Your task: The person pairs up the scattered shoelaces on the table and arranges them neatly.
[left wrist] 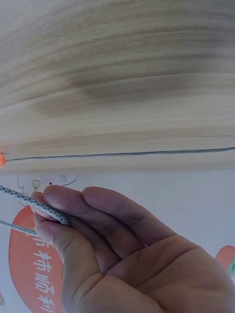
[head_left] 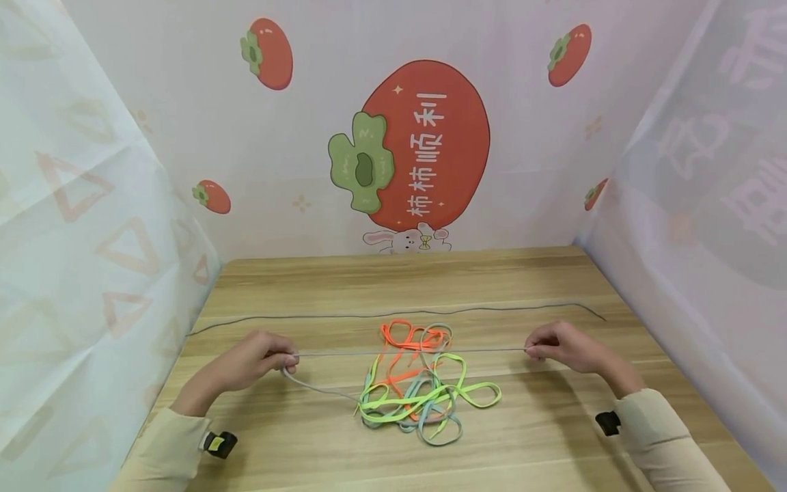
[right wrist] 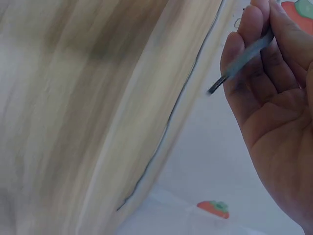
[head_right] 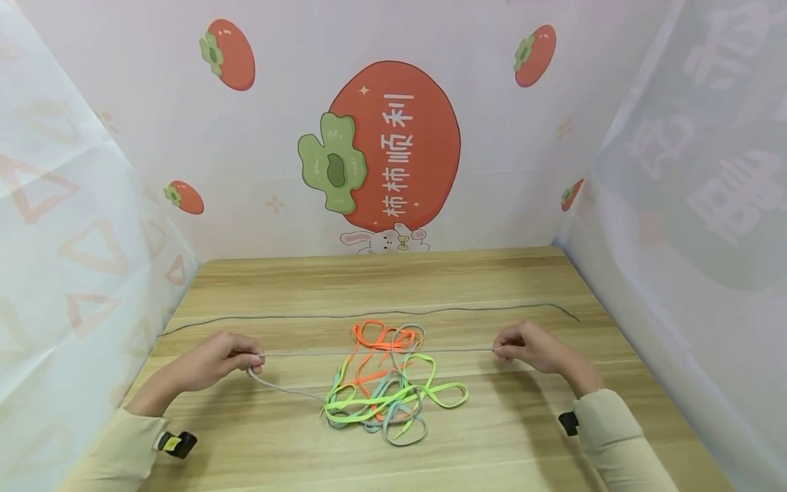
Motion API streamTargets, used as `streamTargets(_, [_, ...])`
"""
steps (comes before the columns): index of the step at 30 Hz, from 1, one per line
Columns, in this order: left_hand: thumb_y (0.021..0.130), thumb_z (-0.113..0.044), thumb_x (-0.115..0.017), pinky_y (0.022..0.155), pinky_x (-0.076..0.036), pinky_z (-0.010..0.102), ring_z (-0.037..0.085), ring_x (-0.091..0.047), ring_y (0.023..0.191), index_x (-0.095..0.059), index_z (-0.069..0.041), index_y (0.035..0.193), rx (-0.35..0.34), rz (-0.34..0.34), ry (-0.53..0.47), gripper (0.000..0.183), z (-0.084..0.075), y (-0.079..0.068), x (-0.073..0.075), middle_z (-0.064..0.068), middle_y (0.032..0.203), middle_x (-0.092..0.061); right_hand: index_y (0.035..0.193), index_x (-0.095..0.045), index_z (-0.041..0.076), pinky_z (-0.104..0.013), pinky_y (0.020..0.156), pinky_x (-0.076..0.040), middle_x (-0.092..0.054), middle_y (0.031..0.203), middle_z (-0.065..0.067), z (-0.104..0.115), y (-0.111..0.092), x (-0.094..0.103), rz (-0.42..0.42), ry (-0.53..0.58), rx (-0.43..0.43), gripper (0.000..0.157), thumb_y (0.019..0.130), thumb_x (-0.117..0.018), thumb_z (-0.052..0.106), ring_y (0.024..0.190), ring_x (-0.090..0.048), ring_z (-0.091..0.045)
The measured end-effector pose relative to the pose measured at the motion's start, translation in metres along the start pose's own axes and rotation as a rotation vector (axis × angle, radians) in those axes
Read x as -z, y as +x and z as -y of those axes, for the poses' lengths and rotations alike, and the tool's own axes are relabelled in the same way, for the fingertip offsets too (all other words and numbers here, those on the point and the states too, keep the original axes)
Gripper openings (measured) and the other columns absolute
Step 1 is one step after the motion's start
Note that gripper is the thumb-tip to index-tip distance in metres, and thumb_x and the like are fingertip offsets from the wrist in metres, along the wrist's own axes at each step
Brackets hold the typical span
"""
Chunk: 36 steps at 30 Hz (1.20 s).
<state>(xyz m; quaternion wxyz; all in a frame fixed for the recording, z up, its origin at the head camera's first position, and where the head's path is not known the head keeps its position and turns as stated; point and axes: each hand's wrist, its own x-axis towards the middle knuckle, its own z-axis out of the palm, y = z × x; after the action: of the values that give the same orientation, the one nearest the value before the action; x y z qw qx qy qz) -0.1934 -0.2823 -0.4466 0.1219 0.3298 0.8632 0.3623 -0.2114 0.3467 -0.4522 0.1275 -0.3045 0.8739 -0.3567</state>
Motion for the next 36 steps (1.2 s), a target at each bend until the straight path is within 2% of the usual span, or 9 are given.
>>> streamTargets(3, [0.108, -0.014, -0.061, 0.074, -0.062, 0.033, 0.006, -0.070, 0.082, -0.075, -0.013, 0.097, 0.009, -0.001, 0.001, 0.018, 0.003, -0.003, 0.000, 0.000, 0.090, -0.075, 0.099, -0.076, 0.001, -0.031, 0.067, -0.059, -0.073, 0.087, -0.009, -0.005, -0.007, 0.003, -0.015, -0.002, -0.009, 0.012, 0.103, -0.067, 0.009, 0.077, -0.067, -0.009])
streamTargets(10, [0.108, -0.015, -0.060, 0.072, -0.061, 0.033, 0.020, -0.071, 0.080, -0.073, -0.018, 0.096, 0.010, 0.005, -0.027, 0.018, 0.006, -0.012, 0.000, 0.000, 0.088, -0.073, 0.103, -0.076, -0.001, -0.031, 0.070, -0.062, -0.077, 0.092, -0.010, -0.017, -0.018, 0.010, -0.062, 0.011, -0.024, 0.012, 0.103, -0.066, 0.004, 0.081, -0.071, -0.007])
streamTargets(17, [0.108, -0.017, -0.060, 0.072, -0.060, 0.031, 0.011, -0.069, 0.082, -0.073, -0.013, 0.098, 0.017, 0.002, -0.026, 0.017, 0.005, -0.016, 0.000, 0.001, 0.090, -0.074, 0.105, -0.076, -0.004, -0.029, 0.070, -0.061, -0.077, 0.091, -0.010, -0.027, -0.031, 0.022, -0.136, -0.046, -0.041, 0.011, 0.101, -0.066, -0.001, 0.081, -0.070, -0.004])
streamTargets(23, [0.108, -0.017, -0.060, 0.070, -0.059, 0.031, 0.012, -0.068, 0.080, -0.073, -0.010, 0.098, 0.024, 0.012, -0.049, 0.018, 0.006, -0.020, 0.000, 0.001, 0.090, -0.074, 0.103, -0.076, -0.006, -0.023, 0.068, -0.059, -0.078, 0.087, -0.009, -0.033, -0.040, 0.025, -0.212, -0.111, -0.066, 0.010, 0.099, -0.068, -0.004, 0.078, -0.071, -0.002])
streamTargets(26, [0.108, -0.016, -0.060, 0.070, -0.059, 0.031, 0.011, -0.068, 0.080, -0.074, -0.009, 0.098, 0.002, 0.013, -0.066, 0.018, 0.009, -0.022, -0.001, 0.003, 0.089, -0.074, 0.100, -0.077, -0.005, -0.021, 0.067, -0.058, -0.078, 0.085, -0.009, -0.034, -0.043, 0.026, -0.248, -0.131, -0.088, 0.009, 0.099, -0.069, -0.003, 0.077, -0.071, -0.002])
streamTargets(30, [0.108, -0.014, -0.060, 0.070, -0.060, 0.032, 0.010, -0.068, 0.079, -0.073, -0.009, 0.097, -0.029, 0.007, -0.068, 0.018, 0.011, -0.023, -0.003, 0.003, 0.088, -0.073, 0.096, -0.077, -0.004, -0.024, 0.064, -0.058, -0.077, 0.083, -0.008, -0.035, -0.047, 0.027, -0.303, -0.154, -0.129, 0.009, 0.099, -0.070, -0.001, 0.074, -0.069, -0.002])
streamTargets(36, [0.108, -0.014, -0.059, 0.070, -0.059, 0.031, 0.010, -0.067, 0.079, -0.071, -0.008, 0.097, -0.014, 0.001, -0.069, 0.017, 0.011, -0.029, -0.001, 0.001, 0.087, -0.072, 0.095, -0.079, -0.001, -0.023, 0.064, -0.057, -0.077, 0.082, -0.006, -0.039, -0.050, 0.031, -0.365, -0.228, -0.202, 0.010, 0.099, -0.071, 0.003, 0.072, -0.066, 0.001])
